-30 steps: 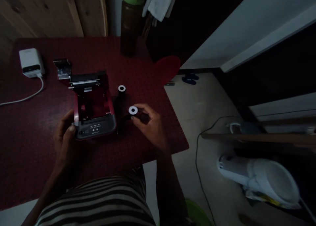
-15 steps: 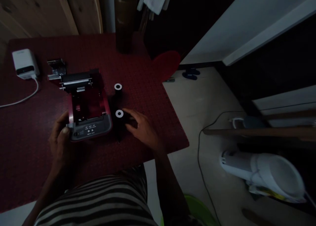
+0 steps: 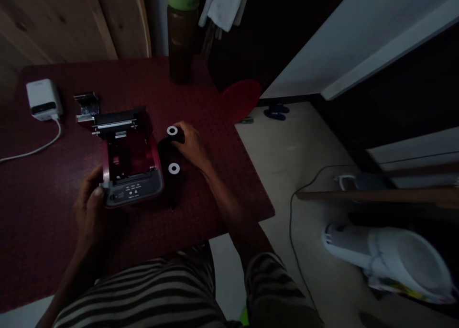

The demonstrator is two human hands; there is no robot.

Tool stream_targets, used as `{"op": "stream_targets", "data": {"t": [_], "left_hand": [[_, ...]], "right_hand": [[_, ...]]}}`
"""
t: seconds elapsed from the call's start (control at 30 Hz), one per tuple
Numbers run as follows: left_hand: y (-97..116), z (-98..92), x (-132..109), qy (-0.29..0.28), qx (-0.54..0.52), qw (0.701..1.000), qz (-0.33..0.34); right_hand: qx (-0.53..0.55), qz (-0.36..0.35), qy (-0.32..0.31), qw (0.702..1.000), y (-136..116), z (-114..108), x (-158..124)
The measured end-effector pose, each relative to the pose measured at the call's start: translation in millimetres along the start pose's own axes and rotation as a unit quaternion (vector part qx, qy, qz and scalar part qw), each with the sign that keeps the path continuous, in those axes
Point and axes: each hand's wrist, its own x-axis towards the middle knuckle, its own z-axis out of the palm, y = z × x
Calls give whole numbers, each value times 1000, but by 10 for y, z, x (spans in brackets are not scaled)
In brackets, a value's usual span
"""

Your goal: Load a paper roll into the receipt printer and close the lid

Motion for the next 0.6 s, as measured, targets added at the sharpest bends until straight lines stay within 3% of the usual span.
{"op": "stream_targets", "data": {"t": [0.1, 0.2, 0.27, 0.4, 0.5, 0.6], "left_hand": [[26, 14, 1, -1, -15, 1000, -3], [45, 25, 0, -8, -31, 999, -9], [52, 31, -4, -12, -37, 999, -15], [50, 39, -10, -5, -30, 999, -16], [37, 41, -16, -8, -36, 999, -8], [19, 33, -23, -15, -38, 999, -10]], "right_hand": [[7, -4, 8, 1000, -14, 2, -13], [19, -17, 28, 999, -162, -222, -120], [24, -45, 21, 998, -374, -445, -226], [-10, -109, -75, 991, -974, -763, -445], [-68, -135, -152, 977, -1313, -696, -512], [-149, -171, -214, 950, -1437, -417, -480]]}}
